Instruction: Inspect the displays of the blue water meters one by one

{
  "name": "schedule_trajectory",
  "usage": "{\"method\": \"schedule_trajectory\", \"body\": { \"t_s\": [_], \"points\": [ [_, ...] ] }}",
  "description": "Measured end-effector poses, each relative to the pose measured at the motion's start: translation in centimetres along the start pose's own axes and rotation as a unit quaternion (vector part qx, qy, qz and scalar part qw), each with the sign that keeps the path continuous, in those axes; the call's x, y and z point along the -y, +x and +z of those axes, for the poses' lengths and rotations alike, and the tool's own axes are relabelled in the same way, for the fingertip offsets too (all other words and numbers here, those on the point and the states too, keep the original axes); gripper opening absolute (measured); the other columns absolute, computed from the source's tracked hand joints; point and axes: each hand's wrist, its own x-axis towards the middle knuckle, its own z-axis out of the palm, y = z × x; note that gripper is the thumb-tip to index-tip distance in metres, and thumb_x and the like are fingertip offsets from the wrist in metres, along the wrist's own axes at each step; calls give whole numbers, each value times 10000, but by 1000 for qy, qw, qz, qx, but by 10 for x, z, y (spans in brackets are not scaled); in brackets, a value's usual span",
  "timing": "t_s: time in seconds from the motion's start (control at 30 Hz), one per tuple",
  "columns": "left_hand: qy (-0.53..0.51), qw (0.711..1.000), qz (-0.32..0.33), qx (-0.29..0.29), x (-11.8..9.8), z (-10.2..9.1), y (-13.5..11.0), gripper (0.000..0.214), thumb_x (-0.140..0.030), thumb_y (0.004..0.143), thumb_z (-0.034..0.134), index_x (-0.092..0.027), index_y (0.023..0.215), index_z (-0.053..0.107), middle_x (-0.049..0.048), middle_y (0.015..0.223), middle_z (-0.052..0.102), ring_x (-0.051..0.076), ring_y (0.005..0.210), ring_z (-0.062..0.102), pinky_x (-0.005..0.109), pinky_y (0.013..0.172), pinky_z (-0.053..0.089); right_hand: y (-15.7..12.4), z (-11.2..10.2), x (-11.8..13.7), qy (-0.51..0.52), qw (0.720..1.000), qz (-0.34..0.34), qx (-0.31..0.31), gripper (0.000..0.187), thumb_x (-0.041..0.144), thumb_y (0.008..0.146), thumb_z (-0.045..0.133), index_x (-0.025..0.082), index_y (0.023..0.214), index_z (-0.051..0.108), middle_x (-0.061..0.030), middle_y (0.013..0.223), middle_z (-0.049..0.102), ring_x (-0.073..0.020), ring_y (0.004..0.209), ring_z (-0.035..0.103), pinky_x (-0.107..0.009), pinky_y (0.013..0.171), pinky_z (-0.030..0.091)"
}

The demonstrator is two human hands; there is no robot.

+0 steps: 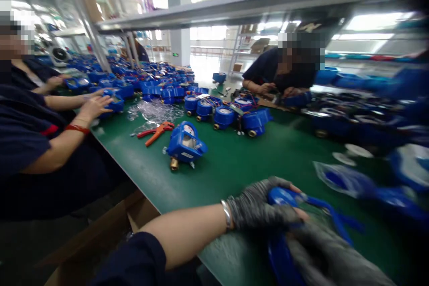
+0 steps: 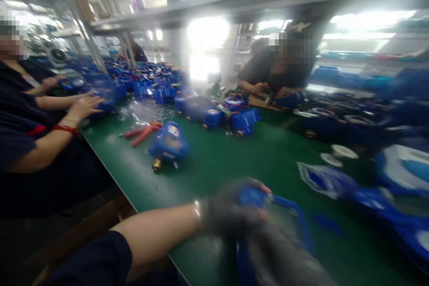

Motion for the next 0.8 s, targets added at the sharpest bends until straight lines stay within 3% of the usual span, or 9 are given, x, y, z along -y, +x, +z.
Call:
{"method": "schedule_trajectory", "body": {
  "t_s": [0.1, 0.23, 0.43, 0.67, 0.8],
  "points": [
    [8, 999, 36, 8, -6, -1, -6, 577, -435, 656, 848, -183, 1121, 619, 58, 977, 590, 184, 822, 544, 350, 800, 479, -10, -25, 13, -41, 999, -2, 33, 238, 338, 913, 494, 251, 1017, 690, -66, 999, 726, -247, 888, 704, -389, 810, 585],
    [-7, 998, 56, 20, 1, -5, -5, 506, -407, 716, 804, -197, 1128, 597, 73, 1058, 598, 219, 912, 574, 336, 807, 482, -1, -31, 30, -76, 995, -56, 34, 249, 212, 920, 447, 212, 865, 689, -57, 840, 725, -202, 738, 696, -315, 672, 592],
    [-17, 999, 49, 14, 2, 1, -9, 489, -409, 742, 780, -197, 1133, 577, 78, 1082, 607, 225, 915, 601, 335, 803, 508, -15, -35, 36, -156, 976, -140, 52, 239, 190, 921, 501, 137, 985, 726, -118, 919, 730, -261, 823, 678, -421, 767, 584],
    [46, 998, 3, -44, -7, 6, -13, 510, -447, 756, 762, -199, 1152, 558, 83, 1132, 632, 268, 955, 634, 357, 816, 546, -17, -29, 37, -134, 974, -139, 121, 187, 250, 944, 523, 131, 992, 659, -109, 977, 684, -235, 913, 624, -421, 832, 537],
    [117, 985, -84, -89, -10, 9, -12, 522, -523, 749, 748, -298, 1186, 572, -9, 1137, 648, 238, 914, 629, 324, 763, 548, -9, -31, 30, -103, 977, -123, 142, 271, 401, 948, 501, 166, 911, 631, -71, 986, 669, -190, 915, 608, -350, 829, 535]
  ]
}}
